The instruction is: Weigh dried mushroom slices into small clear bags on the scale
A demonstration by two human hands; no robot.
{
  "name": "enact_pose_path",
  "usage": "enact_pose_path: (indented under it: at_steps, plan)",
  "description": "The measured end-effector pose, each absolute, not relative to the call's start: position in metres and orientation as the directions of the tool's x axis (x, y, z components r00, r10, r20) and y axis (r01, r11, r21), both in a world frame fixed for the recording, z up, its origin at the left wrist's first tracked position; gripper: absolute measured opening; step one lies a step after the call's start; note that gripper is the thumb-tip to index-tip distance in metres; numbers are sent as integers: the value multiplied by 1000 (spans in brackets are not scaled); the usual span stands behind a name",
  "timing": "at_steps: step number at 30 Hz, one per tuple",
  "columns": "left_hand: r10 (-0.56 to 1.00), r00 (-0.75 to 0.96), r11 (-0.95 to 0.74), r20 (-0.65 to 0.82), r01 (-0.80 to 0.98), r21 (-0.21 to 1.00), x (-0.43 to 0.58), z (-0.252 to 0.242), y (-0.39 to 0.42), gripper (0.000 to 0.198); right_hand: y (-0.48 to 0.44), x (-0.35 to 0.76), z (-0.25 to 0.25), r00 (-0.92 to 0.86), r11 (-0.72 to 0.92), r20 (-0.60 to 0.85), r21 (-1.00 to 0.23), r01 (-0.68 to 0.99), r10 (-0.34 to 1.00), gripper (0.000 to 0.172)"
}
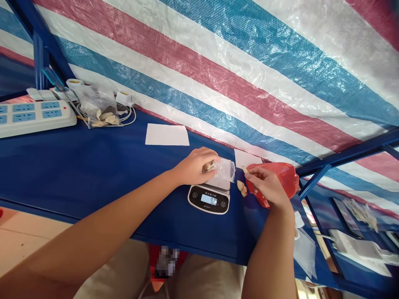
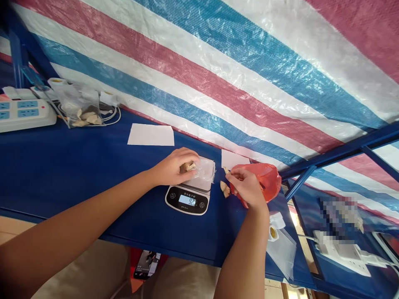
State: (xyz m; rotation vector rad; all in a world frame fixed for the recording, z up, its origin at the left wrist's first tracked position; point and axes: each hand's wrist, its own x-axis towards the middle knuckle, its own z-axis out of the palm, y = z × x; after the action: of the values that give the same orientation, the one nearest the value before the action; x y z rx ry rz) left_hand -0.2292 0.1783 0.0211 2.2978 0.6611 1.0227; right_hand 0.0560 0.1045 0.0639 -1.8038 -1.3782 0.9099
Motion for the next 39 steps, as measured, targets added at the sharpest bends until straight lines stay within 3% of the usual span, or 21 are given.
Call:
enact_pose_path:
  at_steps: [4,8,11,14,19,24,28,39]
  plan:
    - [731,383,-651,565,143,746,-233,14,190,25,117,48,51,261,-286,-160,-772,568,952,28]
    - [895,128,-443,427,143,885,-240,3,208,27,122,34,43,189,-300,-232,-734,609,954,29]
    - [937,45,-348,345,125,929,-244,-1,215,33,116,35,48,146,-264,-221,-749,608,964,27]
    - [946,58,-325,320,130,937,-244,-3,214,35,110,44,55,166,-270,-214,-718,642,963,26]
    - [951,77,-307,298,157,939,-242,-2,213,36,104,54,61,121,-338,-351,-663,668,928,18]
    - [951,82,-309,299,157,938,-241,-2,214,36,102,52,62,94,-387,-432,-668,636,897,28]
    - [953,84,-301,291,160,940,-241,-3,214,35,105,48,61,53,-353,-449,-620,701,892,17]
    - [921,154,-386,358,236,892,-240,-1,210,31,109,45,53,15,-288,-329,-802,524,944,12]
